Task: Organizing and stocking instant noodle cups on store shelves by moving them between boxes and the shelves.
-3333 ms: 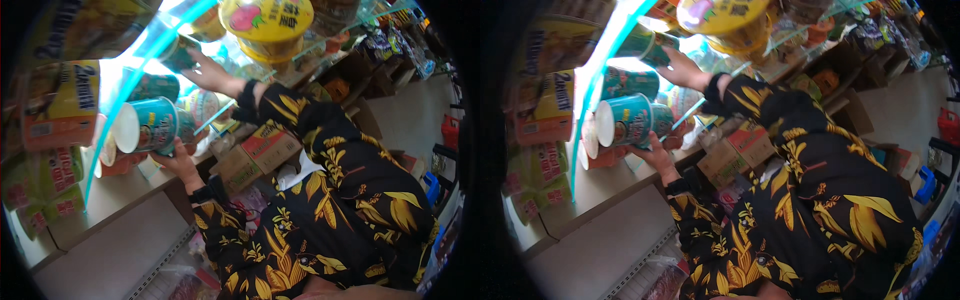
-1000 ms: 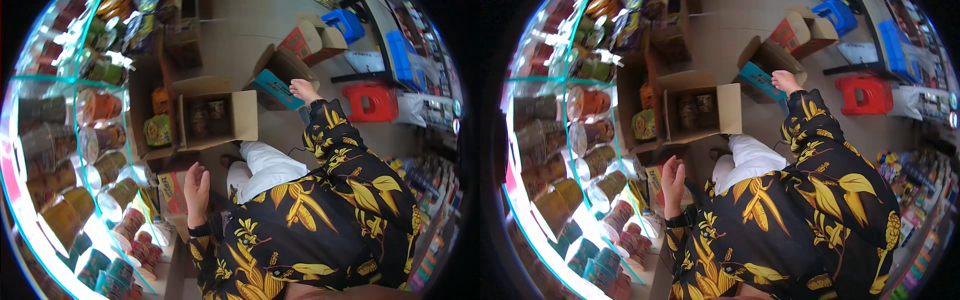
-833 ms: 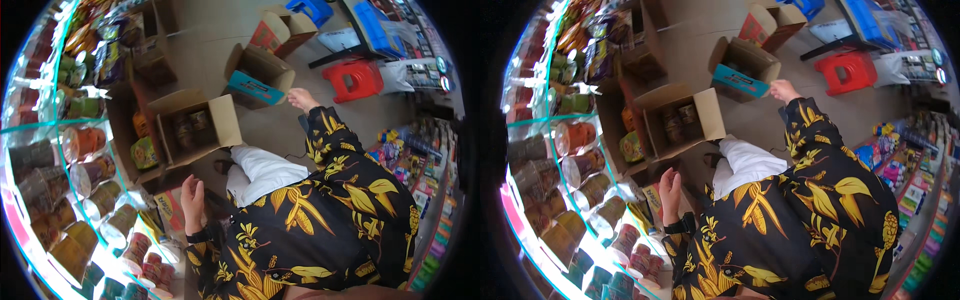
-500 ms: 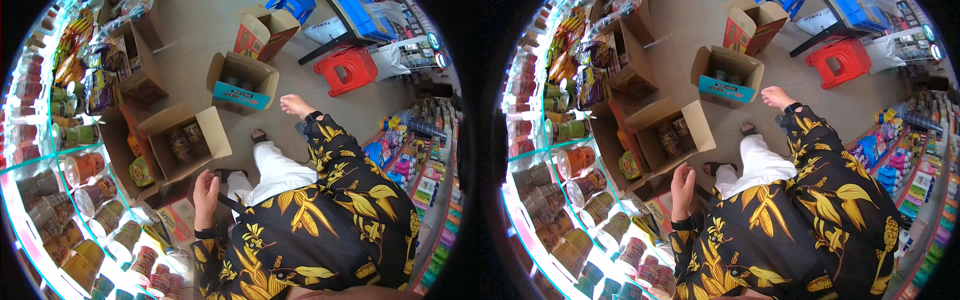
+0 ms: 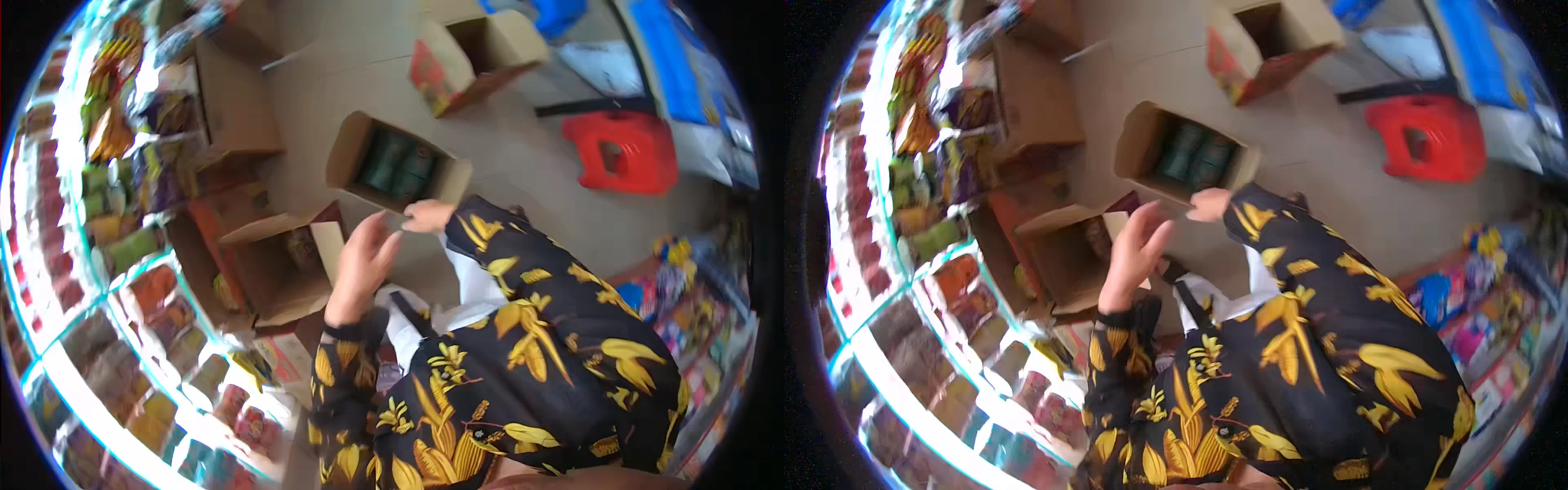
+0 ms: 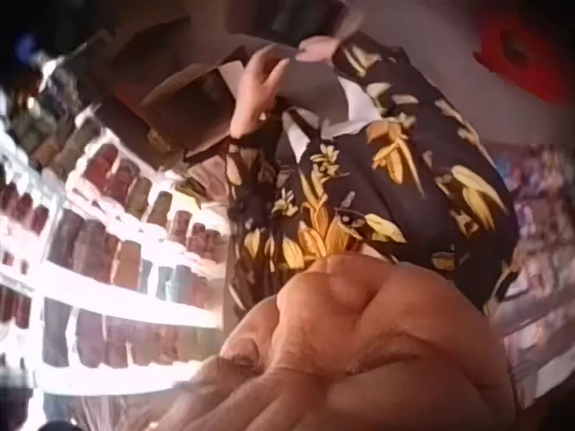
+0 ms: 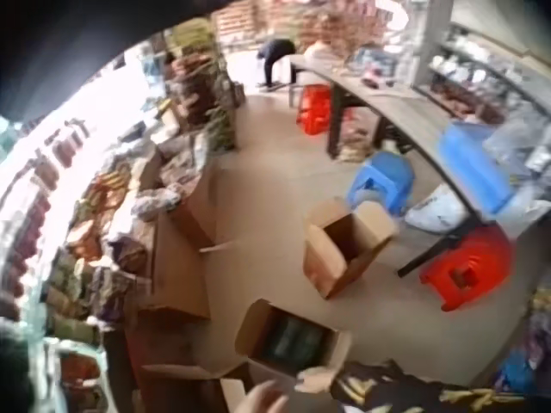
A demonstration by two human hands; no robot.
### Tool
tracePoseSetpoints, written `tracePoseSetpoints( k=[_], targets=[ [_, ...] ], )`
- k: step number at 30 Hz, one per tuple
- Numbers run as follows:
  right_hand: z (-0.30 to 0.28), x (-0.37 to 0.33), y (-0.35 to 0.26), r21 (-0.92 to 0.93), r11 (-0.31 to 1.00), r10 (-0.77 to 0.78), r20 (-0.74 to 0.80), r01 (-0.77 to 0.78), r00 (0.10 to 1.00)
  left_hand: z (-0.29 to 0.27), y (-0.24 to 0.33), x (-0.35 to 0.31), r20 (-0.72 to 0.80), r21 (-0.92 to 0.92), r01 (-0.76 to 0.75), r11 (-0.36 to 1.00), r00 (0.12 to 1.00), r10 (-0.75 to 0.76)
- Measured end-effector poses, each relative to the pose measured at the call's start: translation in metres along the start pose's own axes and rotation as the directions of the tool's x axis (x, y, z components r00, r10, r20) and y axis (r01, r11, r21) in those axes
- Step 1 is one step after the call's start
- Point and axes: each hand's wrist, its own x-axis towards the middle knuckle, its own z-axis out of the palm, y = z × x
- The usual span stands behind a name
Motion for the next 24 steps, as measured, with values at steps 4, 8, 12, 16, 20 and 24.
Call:
tracePoseSetpoints(
  k=[4,8,12,16,20,24],
  targets=[
    [-0.043,-0.067,0.014,0.383,0.9,-0.219,-0.016,0.208,0.976,0.058,0.066,0.085,-0.071,0.163,-0.206,0.965,0.973,0.22],
    [-0.137,-0.092,0.03,0.322,0.947,-0.075,0.236,-0.005,0.969,0.126,0.099,0.166,0.018,0.401,-0.148,0.904,0.988,0.154],
    [-0.179,-0.062,0.043,0.281,0.957,-0.165,0.342,0.067,0.925,0.163,0.085,0.21,0.246,0.632,-0.003,0.775,0.949,-0.197],
    [-0.197,-0.044,0.048,0.284,0.957,-0.163,0.375,0.055,0.913,0.174,0.07,0.242,0.296,0.677,-0.023,0.735,0.923,-0.244],
    [-0.216,-0.057,0.068,0.239,0.969,-0.057,0.435,-0.054,0.899,0.209,0.072,0.277,0.405,0.623,-0.114,0.774,0.893,-0.195],
    [-0.211,-0.036,0.069,0.242,0.97,-0.16,0.6,0.013,0.784,0.202,0.036,0.297,0.426,0.635,-0.081,0.768,0.866,-0.261]
  ],
)
